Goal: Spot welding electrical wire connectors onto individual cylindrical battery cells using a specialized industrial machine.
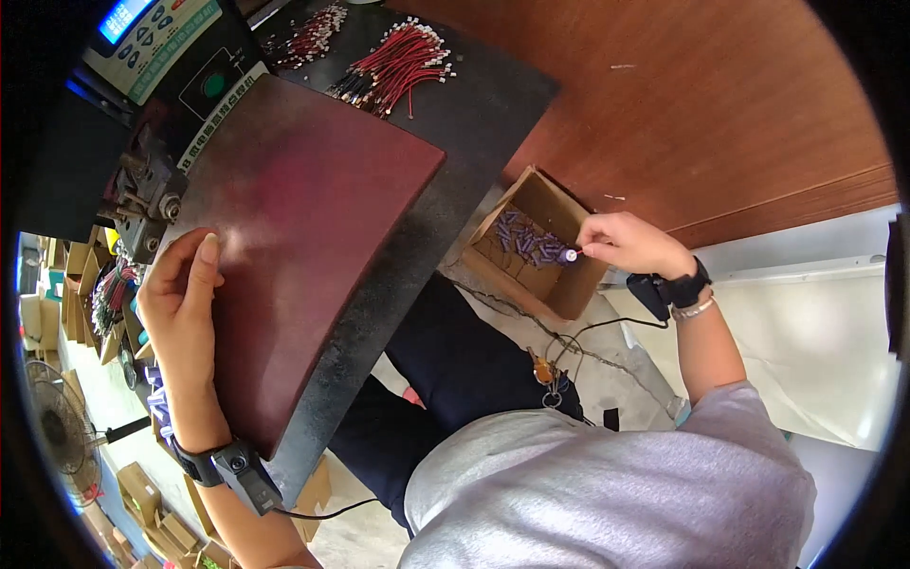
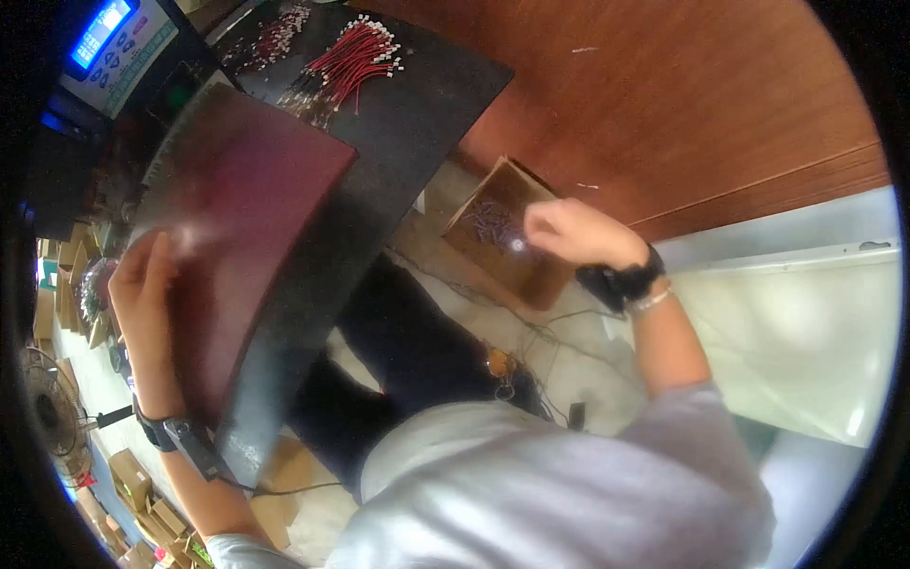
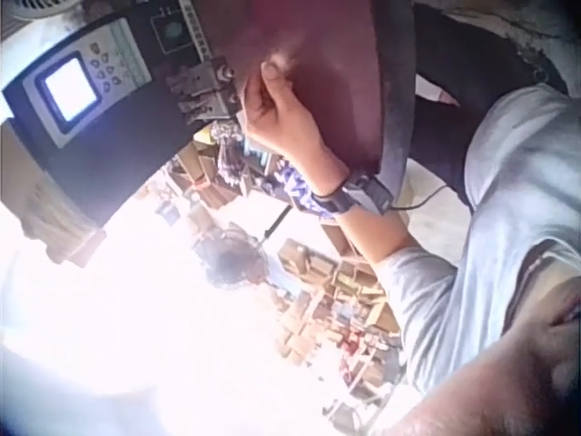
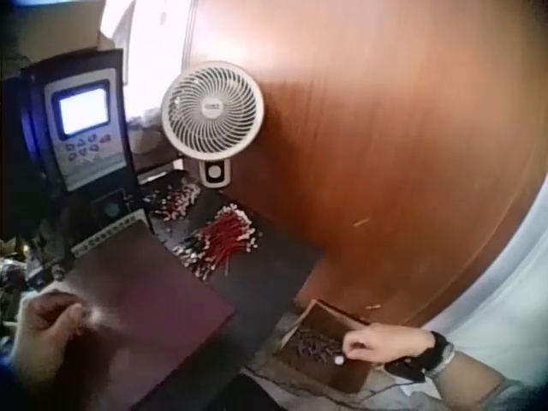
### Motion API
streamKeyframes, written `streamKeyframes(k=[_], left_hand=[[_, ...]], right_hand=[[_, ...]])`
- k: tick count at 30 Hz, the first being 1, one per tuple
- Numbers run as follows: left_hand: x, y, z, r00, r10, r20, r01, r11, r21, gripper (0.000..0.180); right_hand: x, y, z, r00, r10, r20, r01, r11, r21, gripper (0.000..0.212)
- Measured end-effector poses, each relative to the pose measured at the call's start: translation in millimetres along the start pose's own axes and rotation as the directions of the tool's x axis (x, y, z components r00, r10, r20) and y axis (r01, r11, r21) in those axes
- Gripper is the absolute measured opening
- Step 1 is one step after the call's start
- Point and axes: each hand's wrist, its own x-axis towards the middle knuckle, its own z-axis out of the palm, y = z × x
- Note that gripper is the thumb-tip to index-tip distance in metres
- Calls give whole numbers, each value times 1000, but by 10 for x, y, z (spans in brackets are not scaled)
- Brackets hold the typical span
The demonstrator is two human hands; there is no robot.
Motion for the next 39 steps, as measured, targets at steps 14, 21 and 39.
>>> streamKeyframes(k=[14, 21, 39], left_hand=[[1, 51, -30, 1000, 12, 18, -12, 1000, 23, 16], [-9, 117, -18, 997, -77, -15, 77, 996, -49, 16], [-43, 52, -102, 999, 47, -5, -47, 998, -36, 14]], right_hand=[[1986, -529, -661, 767, -498, -405, 284, 829, -481, 16], [2656, -644, -695, 672, -549, -497, 200, 780, -593, 13], [1995, -1136, -1130, 510, -490, -707, 696, 718, 4, 5]])
